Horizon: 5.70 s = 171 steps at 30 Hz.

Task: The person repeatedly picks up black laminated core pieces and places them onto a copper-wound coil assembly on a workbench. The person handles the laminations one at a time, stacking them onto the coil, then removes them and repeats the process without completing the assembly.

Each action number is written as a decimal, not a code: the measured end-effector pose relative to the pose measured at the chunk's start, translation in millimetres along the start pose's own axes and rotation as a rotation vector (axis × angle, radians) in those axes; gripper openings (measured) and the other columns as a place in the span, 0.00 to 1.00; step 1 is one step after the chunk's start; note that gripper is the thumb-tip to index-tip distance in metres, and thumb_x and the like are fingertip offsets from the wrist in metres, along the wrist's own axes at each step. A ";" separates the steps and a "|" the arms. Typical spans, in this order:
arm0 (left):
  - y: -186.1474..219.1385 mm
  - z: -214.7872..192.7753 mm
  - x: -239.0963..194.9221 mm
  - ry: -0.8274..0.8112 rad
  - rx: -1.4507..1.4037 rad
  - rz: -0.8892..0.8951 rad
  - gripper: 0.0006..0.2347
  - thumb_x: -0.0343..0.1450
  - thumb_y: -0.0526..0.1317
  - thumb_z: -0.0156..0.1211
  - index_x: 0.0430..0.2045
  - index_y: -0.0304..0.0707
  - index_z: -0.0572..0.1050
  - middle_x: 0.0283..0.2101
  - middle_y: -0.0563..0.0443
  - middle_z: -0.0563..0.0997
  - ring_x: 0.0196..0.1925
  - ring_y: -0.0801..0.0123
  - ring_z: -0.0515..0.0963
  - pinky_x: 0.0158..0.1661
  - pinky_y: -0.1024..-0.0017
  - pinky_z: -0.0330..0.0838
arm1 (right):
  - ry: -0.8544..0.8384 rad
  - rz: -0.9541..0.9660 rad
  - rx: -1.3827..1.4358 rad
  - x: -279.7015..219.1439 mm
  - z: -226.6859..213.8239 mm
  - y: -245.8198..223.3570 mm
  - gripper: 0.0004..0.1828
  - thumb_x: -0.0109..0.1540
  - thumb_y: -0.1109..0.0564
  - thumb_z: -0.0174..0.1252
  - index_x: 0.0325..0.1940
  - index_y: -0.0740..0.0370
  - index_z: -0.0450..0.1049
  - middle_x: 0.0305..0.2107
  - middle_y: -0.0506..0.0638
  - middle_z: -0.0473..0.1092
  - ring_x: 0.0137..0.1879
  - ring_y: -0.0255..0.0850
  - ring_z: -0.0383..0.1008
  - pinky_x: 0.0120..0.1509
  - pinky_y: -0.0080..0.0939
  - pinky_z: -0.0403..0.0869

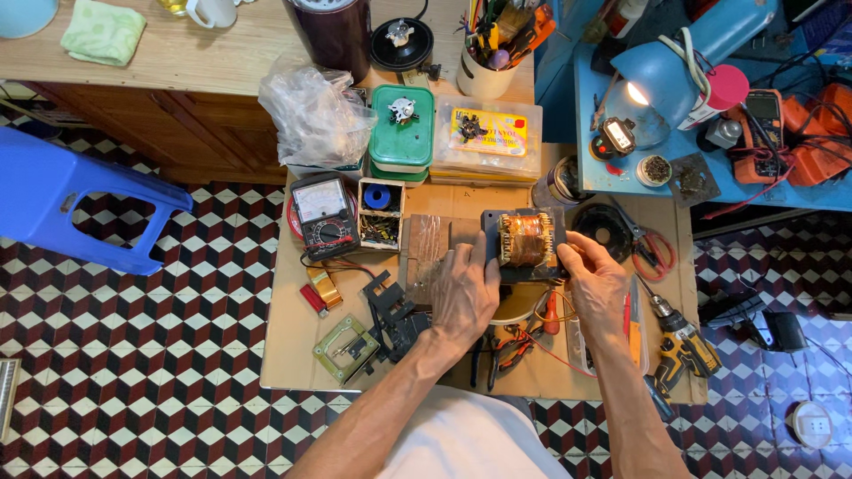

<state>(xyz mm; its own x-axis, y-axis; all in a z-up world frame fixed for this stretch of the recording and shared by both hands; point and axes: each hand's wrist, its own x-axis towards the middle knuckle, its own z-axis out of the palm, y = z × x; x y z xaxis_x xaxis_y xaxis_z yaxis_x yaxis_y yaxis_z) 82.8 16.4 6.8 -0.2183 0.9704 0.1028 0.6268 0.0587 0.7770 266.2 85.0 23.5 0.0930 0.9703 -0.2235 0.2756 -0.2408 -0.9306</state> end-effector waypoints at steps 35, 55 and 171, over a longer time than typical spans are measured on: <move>-189.7 -4.6 -92.1 0.130 -0.353 -0.695 0.16 0.77 0.48 0.45 0.46 0.41 0.79 0.40 0.45 0.86 0.40 0.60 0.87 0.40 0.65 0.79 | -0.037 -0.313 -0.347 -119.8 5.8 53.6 0.12 0.77 0.57 0.47 0.58 0.64 0.73 0.43 0.52 0.73 0.45 0.35 0.73 0.52 0.34 0.73; -222.0 102.3 -195.8 0.088 -0.201 -0.955 0.15 0.68 0.42 0.67 0.41 0.31 0.75 0.33 0.42 0.86 0.37 0.57 0.87 0.39 0.66 0.78 | -0.355 -0.268 -0.879 -88.3 146.6 232.7 0.40 0.54 0.52 0.71 0.67 0.62 0.62 0.56 0.66 0.65 0.62 0.64 0.65 0.65 0.61 0.66; 3.4 1.8 -4.3 0.133 -0.186 -0.090 0.17 0.75 0.38 0.55 0.57 0.31 0.72 0.56 0.35 0.79 0.51 0.42 0.81 0.49 0.57 0.78 | -0.242 0.039 0.316 21.2 -27.1 9.3 0.26 0.66 0.64 0.56 0.69 0.69 0.64 0.43 0.51 0.77 0.46 0.33 0.79 0.52 0.33 0.79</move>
<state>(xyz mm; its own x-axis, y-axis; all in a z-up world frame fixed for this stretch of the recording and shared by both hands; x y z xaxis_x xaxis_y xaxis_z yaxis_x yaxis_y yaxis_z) 87.3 12.9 7.9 -0.3715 0.9231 0.0998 0.4543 0.0870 0.8866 296.6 102.7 18.0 -0.1410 0.9475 -0.2869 -0.0356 -0.2944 -0.9550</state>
